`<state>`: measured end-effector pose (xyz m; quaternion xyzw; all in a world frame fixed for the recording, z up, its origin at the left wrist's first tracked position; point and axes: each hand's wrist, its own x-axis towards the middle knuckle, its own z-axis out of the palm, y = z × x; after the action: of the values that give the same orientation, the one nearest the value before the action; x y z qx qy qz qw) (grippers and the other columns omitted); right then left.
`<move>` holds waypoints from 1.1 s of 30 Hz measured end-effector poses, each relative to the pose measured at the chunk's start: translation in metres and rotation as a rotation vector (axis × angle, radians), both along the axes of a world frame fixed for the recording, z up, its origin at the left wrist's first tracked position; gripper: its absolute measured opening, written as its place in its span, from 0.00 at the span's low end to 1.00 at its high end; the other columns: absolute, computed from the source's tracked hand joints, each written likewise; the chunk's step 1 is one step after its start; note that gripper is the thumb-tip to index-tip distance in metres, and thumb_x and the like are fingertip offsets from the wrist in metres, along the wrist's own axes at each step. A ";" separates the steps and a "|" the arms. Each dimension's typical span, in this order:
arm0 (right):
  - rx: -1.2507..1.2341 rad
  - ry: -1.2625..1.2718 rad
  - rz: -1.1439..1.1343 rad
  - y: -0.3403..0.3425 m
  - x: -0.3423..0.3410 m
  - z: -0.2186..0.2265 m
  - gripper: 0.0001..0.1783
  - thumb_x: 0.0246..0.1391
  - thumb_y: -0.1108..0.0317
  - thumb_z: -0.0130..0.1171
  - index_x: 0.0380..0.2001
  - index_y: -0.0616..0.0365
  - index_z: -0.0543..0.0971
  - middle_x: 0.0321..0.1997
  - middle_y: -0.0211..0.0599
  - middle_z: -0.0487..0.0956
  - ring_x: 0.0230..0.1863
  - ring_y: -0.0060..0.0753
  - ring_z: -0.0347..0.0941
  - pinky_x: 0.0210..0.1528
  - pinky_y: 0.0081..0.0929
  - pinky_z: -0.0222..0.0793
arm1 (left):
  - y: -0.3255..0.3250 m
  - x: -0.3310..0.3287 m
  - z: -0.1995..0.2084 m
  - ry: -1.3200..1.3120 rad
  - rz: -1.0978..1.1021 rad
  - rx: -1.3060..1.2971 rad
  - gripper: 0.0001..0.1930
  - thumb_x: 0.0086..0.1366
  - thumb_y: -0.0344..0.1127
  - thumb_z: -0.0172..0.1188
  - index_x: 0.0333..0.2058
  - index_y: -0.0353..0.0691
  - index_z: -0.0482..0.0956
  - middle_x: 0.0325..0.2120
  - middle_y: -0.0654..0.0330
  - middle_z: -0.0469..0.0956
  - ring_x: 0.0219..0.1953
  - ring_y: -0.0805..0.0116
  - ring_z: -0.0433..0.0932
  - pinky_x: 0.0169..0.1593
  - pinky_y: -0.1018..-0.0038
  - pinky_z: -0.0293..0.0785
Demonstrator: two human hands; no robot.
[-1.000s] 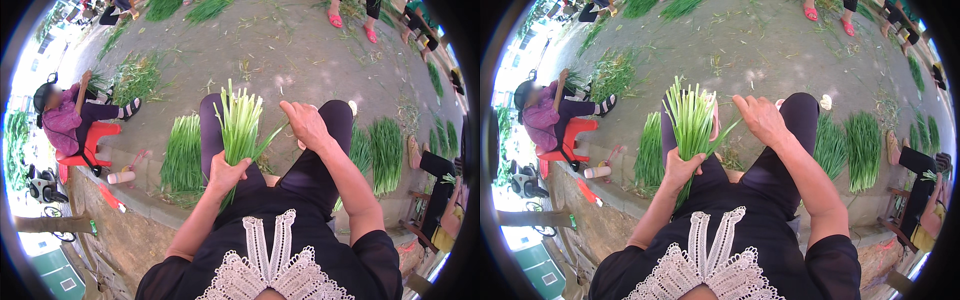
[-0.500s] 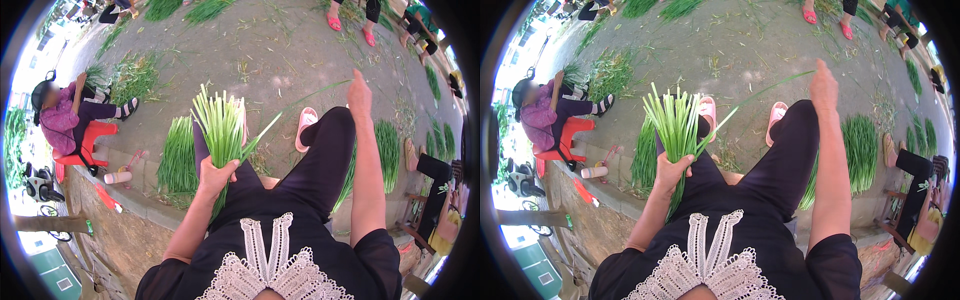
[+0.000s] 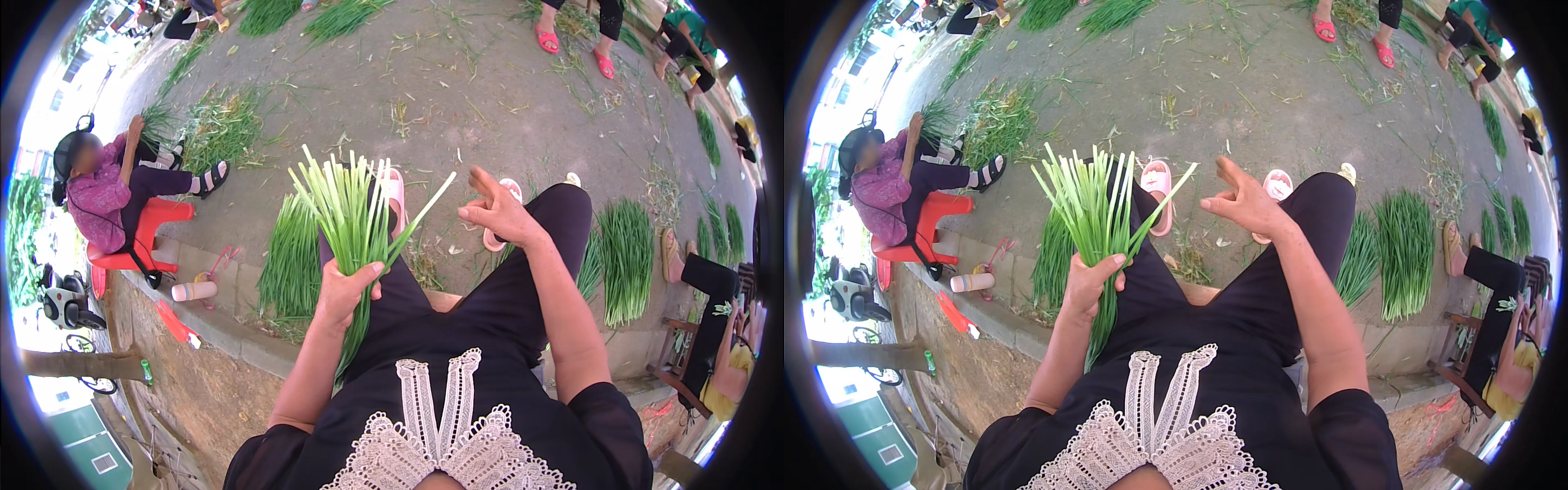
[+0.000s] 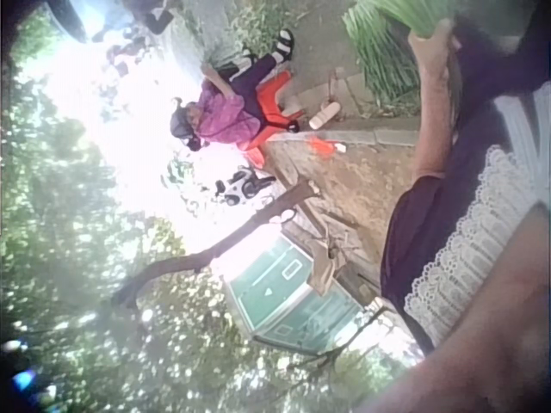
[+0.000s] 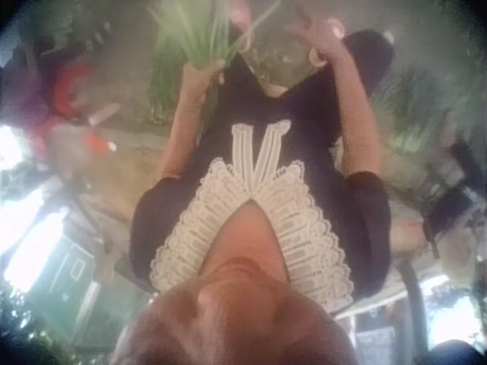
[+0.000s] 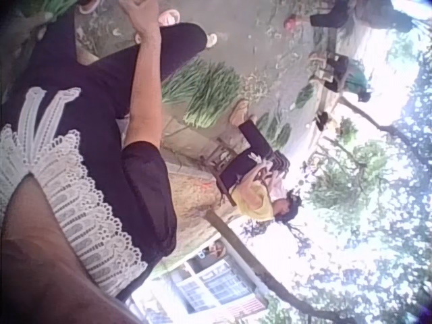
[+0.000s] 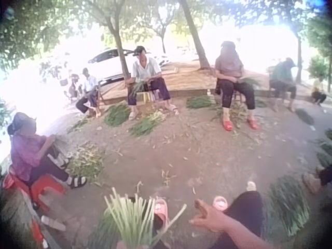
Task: The person cleans and sorts green chive stalks by hand, removing withered leaves and debris before placing the cleaned stalks into organized piles on the ground.
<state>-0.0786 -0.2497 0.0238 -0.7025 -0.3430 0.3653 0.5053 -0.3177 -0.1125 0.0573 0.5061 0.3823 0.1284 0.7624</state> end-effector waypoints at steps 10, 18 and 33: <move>0.272 0.710 -0.046 0.019 -0.007 0.006 0.16 0.57 0.61 0.49 0.43 0.62 0.69 0.24 0.27 0.68 0.23 0.21 0.68 0.27 0.19 0.65 | 0.002 0.000 -0.003 -0.020 -0.037 -0.040 0.08 0.51 0.26 0.58 0.32 0.31 0.73 0.24 0.55 0.75 0.16 0.73 0.69 0.19 0.80 0.67; 0.248 0.562 -0.375 0.011 0.007 0.009 0.12 0.56 0.64 0.49 0.23 0.59 0.72 0.19 0.28 0.69 0.16 0.19 0.65 0.20 0.17 0.63 | 0.003 0.000 0.002 -0.023 -0.038 -0.055 0.09 0.51 0.25 0.58 0.33 0.32 0.73 0.24 0.55 0.75 0.16 0.73 0.69 0.19 0.80 0.66; 0.316 0.946 -0.380 0.028 -0.054 -0.005 0.13 0.54 0.64 0.52 0.40 0.58 0.68 0.27 0.31 0.70 0.14 0.15 0.63 0.12 0.15 0.53 | -0.008 0.003 -0.006 0.018 -0.099 0.049 0.07 0.52 0.24 0.59 0.31 0.32 0.74 0.22 0.60 0.74 0.15 0.77 0.68 0.18 0.81 0.65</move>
<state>-0.1326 -0.2217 0.0190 -0.4260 0.0048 0.4881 0.7618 -0.3148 -0.1209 0.0511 0.5440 0.3603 0.0950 0.7518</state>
